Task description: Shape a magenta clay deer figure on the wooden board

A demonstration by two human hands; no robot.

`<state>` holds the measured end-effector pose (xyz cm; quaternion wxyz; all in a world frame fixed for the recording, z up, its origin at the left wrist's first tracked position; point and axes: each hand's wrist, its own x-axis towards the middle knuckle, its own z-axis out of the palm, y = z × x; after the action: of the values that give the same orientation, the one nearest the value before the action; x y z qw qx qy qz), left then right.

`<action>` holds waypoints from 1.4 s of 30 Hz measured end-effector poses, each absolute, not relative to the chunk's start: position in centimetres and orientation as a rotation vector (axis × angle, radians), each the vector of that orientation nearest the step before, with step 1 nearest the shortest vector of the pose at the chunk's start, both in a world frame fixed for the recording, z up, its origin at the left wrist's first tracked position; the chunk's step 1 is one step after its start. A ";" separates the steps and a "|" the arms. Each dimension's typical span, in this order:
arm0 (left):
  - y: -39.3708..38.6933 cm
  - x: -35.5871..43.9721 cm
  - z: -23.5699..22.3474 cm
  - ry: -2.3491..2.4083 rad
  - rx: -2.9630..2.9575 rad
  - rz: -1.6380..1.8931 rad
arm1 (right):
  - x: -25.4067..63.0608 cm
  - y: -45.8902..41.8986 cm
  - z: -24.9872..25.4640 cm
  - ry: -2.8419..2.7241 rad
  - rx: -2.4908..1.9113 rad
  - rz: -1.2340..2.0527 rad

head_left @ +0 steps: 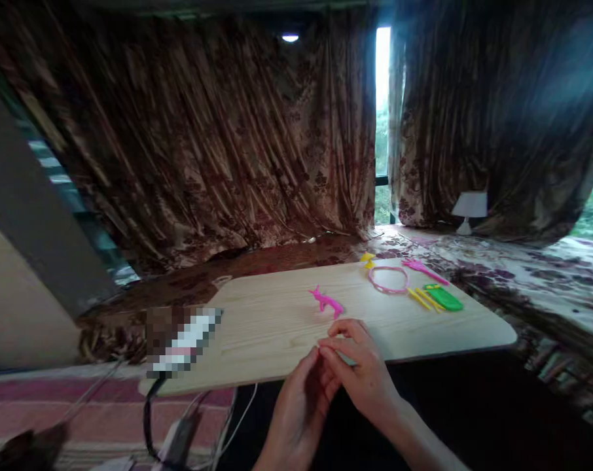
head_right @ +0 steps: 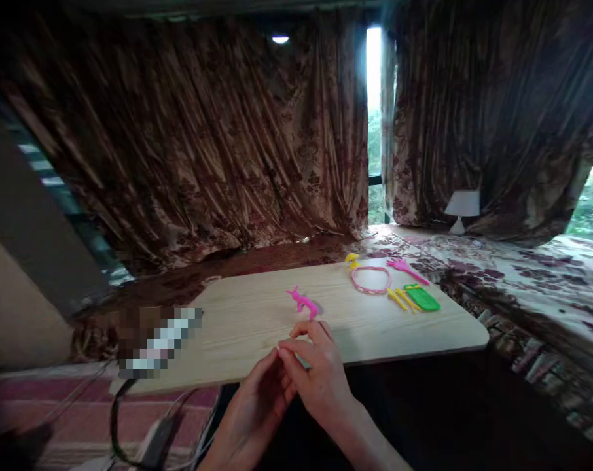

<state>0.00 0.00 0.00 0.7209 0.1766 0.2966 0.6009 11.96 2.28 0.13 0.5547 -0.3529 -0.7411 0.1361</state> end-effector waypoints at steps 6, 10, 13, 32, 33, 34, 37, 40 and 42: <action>-0.2 -0.1 0.7 0.530 0.433 1.306 | 12.0 0.8 0.6 -1.691 -0.750 0.517; -0.1 -0.2 0.4 0.542 0.501 1.291 | 12.3 1.1 0.9 -1.661 -0.789 0.530; 0.2 0.0 -0.3 0.618 0.481 1.308 | 12.0 1.4 0.5 -1.700 -0.810 0.379; -1.0 1.4 0.3 0.516 0.470 1.292 | 10.6 4.0 0.7 -1.844 -1.033 0.159; -1.0 1.3 0.4 0.486 0.447 1.259 | 10.5 3.6 0.3 -1.873 -1.071 0.100; -1.0 1.1 0.5 0.442 0.444 1.223 | 10.4 3.0 -0.1 -1.908 -1.096 0.049; -0.6 0.5 0.5 0.268 0.481 1.209 | 10.0 0.8 -0.3 -2.067 -1.031 -0.008; -0.5 0.3 0.4 0.140 0.489 1.261 | 9.3 0.2 0.6 -2.236 -0.838 0.038; -0.8 0.3 0.5 0.104 0.508 1.220 | 9.1 0.9 1.5 -2.190 -0.889 0.079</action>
<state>0.26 -0.78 0.54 0.7881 0.2360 0.0483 0.5664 9.11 0.94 1.50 0.3788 -0.3479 -0.8570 0.0309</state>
